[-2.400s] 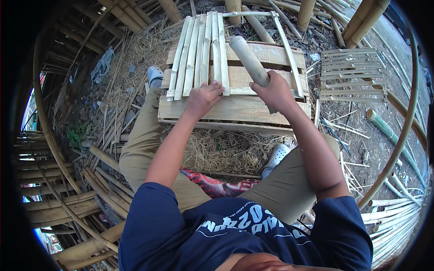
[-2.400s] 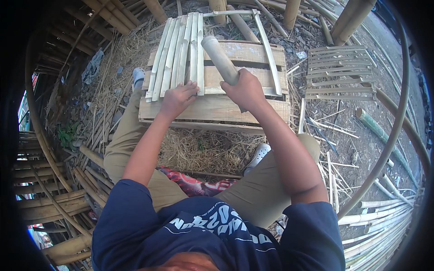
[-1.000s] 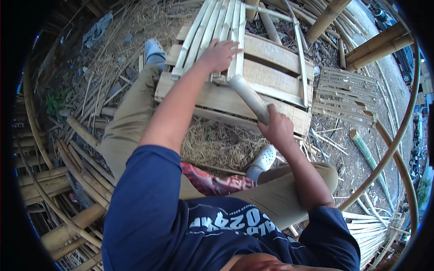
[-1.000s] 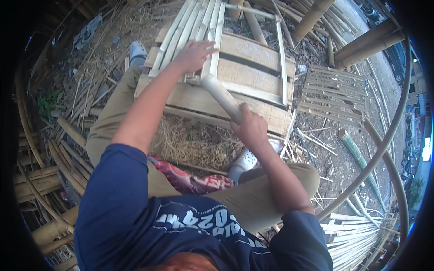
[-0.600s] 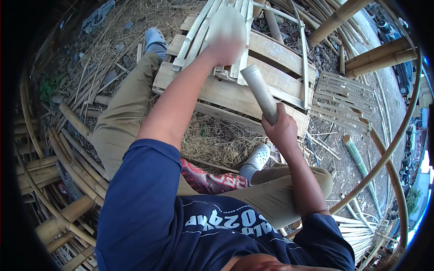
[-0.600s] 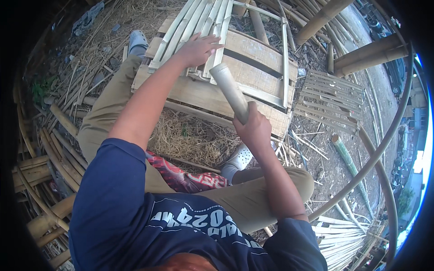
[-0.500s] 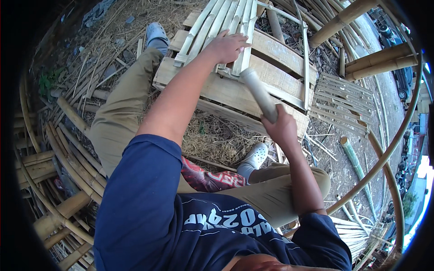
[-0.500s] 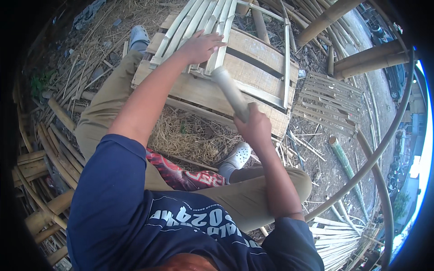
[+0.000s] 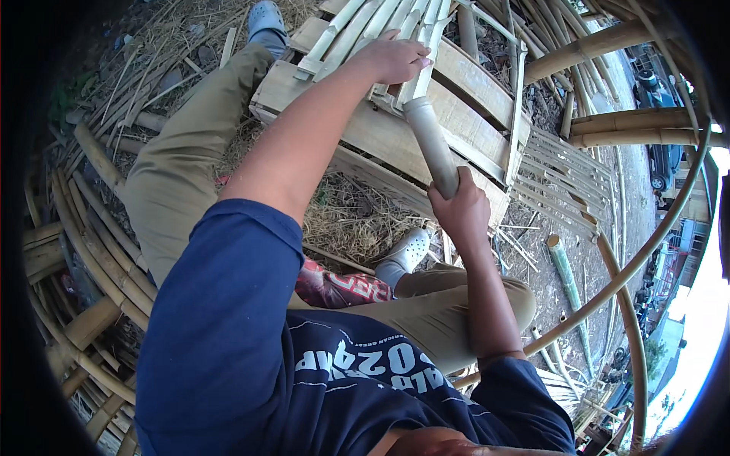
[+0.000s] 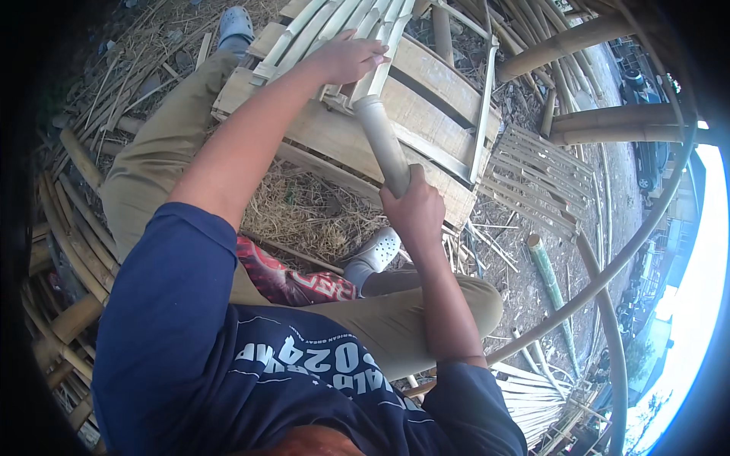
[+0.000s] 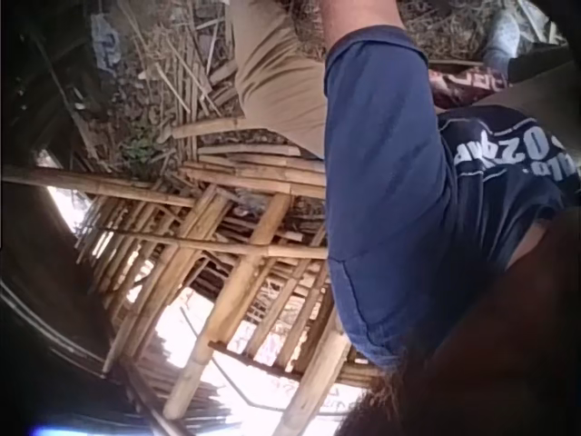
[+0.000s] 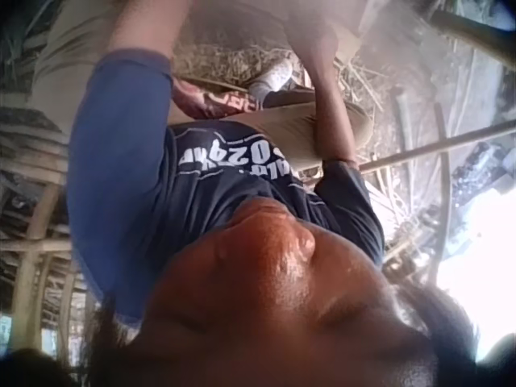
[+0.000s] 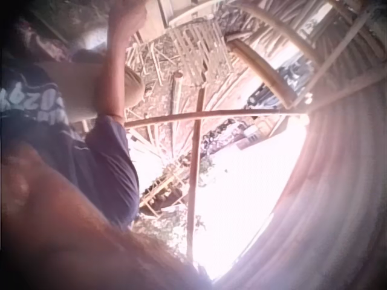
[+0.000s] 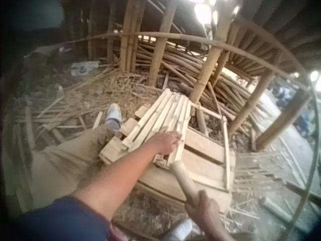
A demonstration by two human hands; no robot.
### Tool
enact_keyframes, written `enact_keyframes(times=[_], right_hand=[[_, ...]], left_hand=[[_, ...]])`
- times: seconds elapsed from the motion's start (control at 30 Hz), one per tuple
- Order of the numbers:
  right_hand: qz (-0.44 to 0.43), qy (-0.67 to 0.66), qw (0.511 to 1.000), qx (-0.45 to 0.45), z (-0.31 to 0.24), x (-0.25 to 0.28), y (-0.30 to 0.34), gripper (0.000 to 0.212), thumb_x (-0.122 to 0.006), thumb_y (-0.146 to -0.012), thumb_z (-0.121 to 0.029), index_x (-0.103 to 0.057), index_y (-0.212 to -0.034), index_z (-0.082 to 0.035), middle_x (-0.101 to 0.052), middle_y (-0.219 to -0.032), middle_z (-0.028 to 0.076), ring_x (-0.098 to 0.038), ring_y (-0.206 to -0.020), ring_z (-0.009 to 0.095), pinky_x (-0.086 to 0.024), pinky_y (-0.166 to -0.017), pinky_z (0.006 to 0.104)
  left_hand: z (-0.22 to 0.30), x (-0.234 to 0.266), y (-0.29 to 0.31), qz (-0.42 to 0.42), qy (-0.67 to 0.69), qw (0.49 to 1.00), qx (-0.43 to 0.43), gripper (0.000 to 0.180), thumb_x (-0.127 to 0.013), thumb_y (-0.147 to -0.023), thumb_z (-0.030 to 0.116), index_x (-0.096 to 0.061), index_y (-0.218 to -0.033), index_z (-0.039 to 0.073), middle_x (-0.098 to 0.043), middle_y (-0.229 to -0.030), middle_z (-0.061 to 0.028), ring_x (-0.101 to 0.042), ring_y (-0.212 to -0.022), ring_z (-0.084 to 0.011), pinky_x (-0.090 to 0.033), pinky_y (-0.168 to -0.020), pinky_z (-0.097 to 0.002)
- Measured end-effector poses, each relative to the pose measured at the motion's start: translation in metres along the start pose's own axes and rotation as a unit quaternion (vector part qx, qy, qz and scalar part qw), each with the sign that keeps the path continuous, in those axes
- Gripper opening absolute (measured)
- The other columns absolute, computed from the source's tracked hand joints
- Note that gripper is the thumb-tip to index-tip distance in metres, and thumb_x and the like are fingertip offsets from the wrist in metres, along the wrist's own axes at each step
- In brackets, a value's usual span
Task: The person aligns bamboo slats onto a wooden frame and taps them into place using a bamboo mallet.
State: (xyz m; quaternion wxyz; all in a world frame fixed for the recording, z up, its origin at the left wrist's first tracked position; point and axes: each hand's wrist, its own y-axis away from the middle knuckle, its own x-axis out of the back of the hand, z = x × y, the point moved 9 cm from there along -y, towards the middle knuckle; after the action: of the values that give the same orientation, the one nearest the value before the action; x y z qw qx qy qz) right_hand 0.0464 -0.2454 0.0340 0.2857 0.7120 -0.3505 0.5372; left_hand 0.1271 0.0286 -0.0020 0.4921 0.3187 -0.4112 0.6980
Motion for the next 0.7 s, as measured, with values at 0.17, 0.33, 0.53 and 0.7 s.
enact_keyframes(times=[0.17,0.33,0.53,0.7], right_hand=[[-0.012,-0.014,1.0,0.004,-0.002,-0.007,-0.003,0.038,-0.075,-0.087,-0.03,-0.061,-0.107,0.0,-0.071,-0.077,0.028,-0.072,-0.076,0.047,-0.057,-0.07,0.0546],[0.095,-0.104,0.989,-0.042,-0.021,0.043,0.007,0.047,-0.075,-0.091,-0.036,-0.061,-0.113,0.003,-0.073,-0.086,0.028,-0.073,-0.081,0.048,-0.058,-0.074,0.0514],[0.041,-0.017,0.999,-0.024,0.007,0.009,-0.002,0.046,-0.076,-0.089,-0.038,-0.062,-0.109,0.001,-0.072,-0.081,0.028,-0.071,-0.079,0.049,-0.056,-0.071,0.0559],[-0.022,0.022,1.0,-0.002,0.001,-0.002,0.004,0.042,-0.074,-0.09,-0.034,-0.059,-0.105,0.002,-0.07,-0.076,0.027,-0.071,-0.071,0.047,-0.056,-0.067,0.0551]], left_hand=[[-0.001,0.001,-0.002,-0.01,0.007,1.0,0.005,0.047,-0.041,-0.111,0.039,-0.06,-0.146,0.014,-0.066,-0.143,-0.005,-0.055,-0.138,-0.0219,-0.016,-0.132,-0.0417],[-0.017,-0.001,0.001,0.011,0.017,0.999,0.026,0.048,-0.041,-0.11,0.041,-0.061,-0.144,0.014,-0.067,-0.14,-0.0081,-0.057,-0.135,-0.0251,-0.025,-0.128,-0.0415],[0.002,0.01,0.006,-0.007,0.042,0.999,0.022,0.049,-0.044,-0.109,0.044,-0.066,-0.139,0.012,-0.071,-0.131,-0.0101,-0.058,-0.131,-0.0315,-0.045,-0.112,-0.0457],[0.0,0.011,0.005,0.015,0.038,0.999,0.006,0.048,-0.046,-0.109,0.043,-0.066,-0.14,0.011,-0.068,-0.138,-0.009,-0.057,-0.134,-0.0301,-0.043,-0.115,-0.0445]])
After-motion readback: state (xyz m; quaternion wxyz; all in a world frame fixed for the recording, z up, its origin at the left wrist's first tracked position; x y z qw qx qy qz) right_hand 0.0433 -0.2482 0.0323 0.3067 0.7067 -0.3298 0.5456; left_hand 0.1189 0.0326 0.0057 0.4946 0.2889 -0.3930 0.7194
